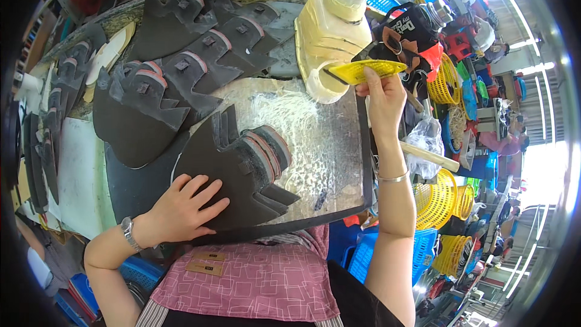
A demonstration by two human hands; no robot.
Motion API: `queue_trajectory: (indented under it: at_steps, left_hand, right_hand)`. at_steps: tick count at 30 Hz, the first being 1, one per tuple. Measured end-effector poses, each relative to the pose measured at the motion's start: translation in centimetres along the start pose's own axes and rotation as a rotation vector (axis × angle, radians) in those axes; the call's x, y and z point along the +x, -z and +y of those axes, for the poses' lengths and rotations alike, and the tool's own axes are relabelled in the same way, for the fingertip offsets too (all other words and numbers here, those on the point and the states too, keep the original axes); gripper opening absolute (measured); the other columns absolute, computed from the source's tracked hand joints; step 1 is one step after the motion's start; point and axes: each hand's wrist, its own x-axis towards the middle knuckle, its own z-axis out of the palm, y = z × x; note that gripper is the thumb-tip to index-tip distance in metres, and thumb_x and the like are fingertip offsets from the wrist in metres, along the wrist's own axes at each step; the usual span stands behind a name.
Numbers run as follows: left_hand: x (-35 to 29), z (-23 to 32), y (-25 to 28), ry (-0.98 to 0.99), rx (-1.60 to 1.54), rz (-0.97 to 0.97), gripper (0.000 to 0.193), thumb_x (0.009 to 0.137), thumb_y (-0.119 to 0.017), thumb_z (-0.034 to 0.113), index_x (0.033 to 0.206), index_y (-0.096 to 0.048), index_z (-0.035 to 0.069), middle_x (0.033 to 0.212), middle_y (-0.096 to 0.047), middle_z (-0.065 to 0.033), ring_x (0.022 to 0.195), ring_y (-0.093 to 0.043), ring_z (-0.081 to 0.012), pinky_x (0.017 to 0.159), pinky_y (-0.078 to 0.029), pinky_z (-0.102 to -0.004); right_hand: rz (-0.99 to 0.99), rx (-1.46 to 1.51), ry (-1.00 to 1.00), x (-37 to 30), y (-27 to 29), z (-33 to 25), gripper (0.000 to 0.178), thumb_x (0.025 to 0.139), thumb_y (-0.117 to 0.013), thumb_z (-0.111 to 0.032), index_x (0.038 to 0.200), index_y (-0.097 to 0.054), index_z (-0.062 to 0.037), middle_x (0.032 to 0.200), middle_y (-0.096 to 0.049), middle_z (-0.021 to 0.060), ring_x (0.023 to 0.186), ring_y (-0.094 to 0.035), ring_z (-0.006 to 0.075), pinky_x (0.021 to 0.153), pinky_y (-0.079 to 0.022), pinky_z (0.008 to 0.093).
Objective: The person applies adhesive to shoe upper components using a brush and a hand spatula to spread the adhesive evenly.
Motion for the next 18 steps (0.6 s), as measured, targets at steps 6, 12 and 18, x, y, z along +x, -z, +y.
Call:
queue_trajectory:
  at_steps: [6, 12, 18]
  left_hand:
    - [0.3, 0.2, -0.2, 0.029, -0.032, 0.029, 0.06, 0.06, -0.073, 0.039, 0.11, -0.056, 0.01, 0.118, -0.048, -0.0129, 0.103, -0.044, -0.0276, 0.082, -0.037, -0.04]
    - [0.4, 0.0, -1.1, 0.006, -0.04, 0.102, 0.06, 0.056, -0.074, 0.037, 0.107, -0.058, 0.01, 0.119, -0.049, -0.0139, 0.102, -0.046, -0.0287, 0.079, -0.038, -0.0394]
    - [0.2, -0.2, -0.9, 0.003, -0.052, 0.097, 0.061, 0.056, -0.074, 0.036, 0.108, -0.057, 0.01, 0.118, -0.049, -0.0126, 0.102, -0.046, -0.0284, 0.079, -0.038, -0.0393]
  right_hand:
    - [0.105, 0.083, -0.02, 0.0, -0.2, 2.7, 0.013, 0.086, -0.055, -0.013, 0.084, -0.056, 0.0, 0.062, -0.057, 0.0046, 0.05, -0.052, 0.0084, 0.049, -0.042, 0.0199]
    - [-0.292, 0.564, -0.394, -7.5, -3.8, -1.6, 0.019, 0.084, -0.06, -0.02, 0.092, -0.054, -0.0036, 0.074, -0.061, 0.004, 0.056, -0.056, 0.0103, 0.05, -0.043, 0.0179]
    - [-0.607, -0.038, 0.081, -10.7, -10.4, -4.2, 0.033, 0.065, -0.076, -0.019, 0.085, -0.053, -0.004, 0.075, -0.062, 0.0068, 0.062, -0.062, 0.0183, 0.057, -0.05, 0.0301]
